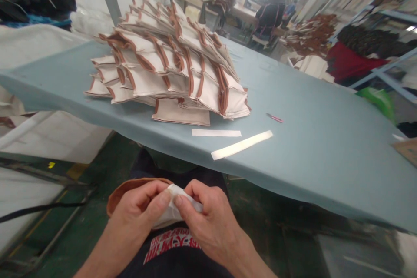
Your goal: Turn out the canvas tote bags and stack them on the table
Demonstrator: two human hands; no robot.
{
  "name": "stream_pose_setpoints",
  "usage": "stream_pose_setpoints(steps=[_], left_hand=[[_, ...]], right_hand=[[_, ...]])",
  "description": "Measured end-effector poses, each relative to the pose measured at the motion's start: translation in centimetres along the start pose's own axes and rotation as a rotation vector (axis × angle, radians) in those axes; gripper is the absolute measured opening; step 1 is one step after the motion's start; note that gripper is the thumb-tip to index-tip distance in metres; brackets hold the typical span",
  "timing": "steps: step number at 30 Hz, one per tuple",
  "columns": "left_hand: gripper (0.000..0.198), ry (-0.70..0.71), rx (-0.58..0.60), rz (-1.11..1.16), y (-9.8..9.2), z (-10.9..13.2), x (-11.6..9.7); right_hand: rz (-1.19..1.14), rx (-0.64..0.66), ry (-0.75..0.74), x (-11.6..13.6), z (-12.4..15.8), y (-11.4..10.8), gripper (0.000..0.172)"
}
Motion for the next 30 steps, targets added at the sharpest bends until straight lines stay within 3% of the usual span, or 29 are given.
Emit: stream_pose_setpoints(steps=[3, 9, 14, 17, 22, 25, 30], left_hand=[[0.036, 0.083, 0.0, -0.052, 0.5, -0.1, -1.7], [0.035, 0.239, -0.049, -0.133, -0.3, 0.4, -2.6], [0.039, 0.21, -0.044, -0.163, -0.5, 0.9, -2.1], [0.04, 0.214, -0.011, -0.12, -0.2, 1.4, -2.1], [0.039, 0.126, 0.177, -0.077, 0.7, 2.2, -1.9], [0.035, 0.111, 0.229, -0.105, 0.4, 2.4, -2.0], [0.028, 0.235, 0.17, -0.246, 0.3, 2.3, -2.8]], right_hand=[[0.041, 0.01, -0.018, 0.1, -0.1, 0.2, 0.033], [0.154, 0.018, -0.093, 0.4, -0.3, -0.3, 0.032], [0.047, -0.035, -0.179, 1.6, -0.7, -1.6, 0.027], [-0.129, 0.08, -0.127, 1.4, -1.0, -0.4, 0.043], [-0.505, 0.451, 0.048, 0.2, -0.6, 3.7, 0.071], [-0.582, 0.489, 0.063, -0.3, -0.6, 4.2, 0.076], [-0.647, 0.485, 0.03, -0.4, -0.4, 4.4, 0.079]])
Point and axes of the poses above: each hand's wrist, its own z-axis away from the middle knuckle, its own y-axis out of the palm, x = y × z, the point moved 9 cm from there along -z, towards the middle knuckle, and after that the axes turned 13 degrees about -x, right-handed, at the moved point
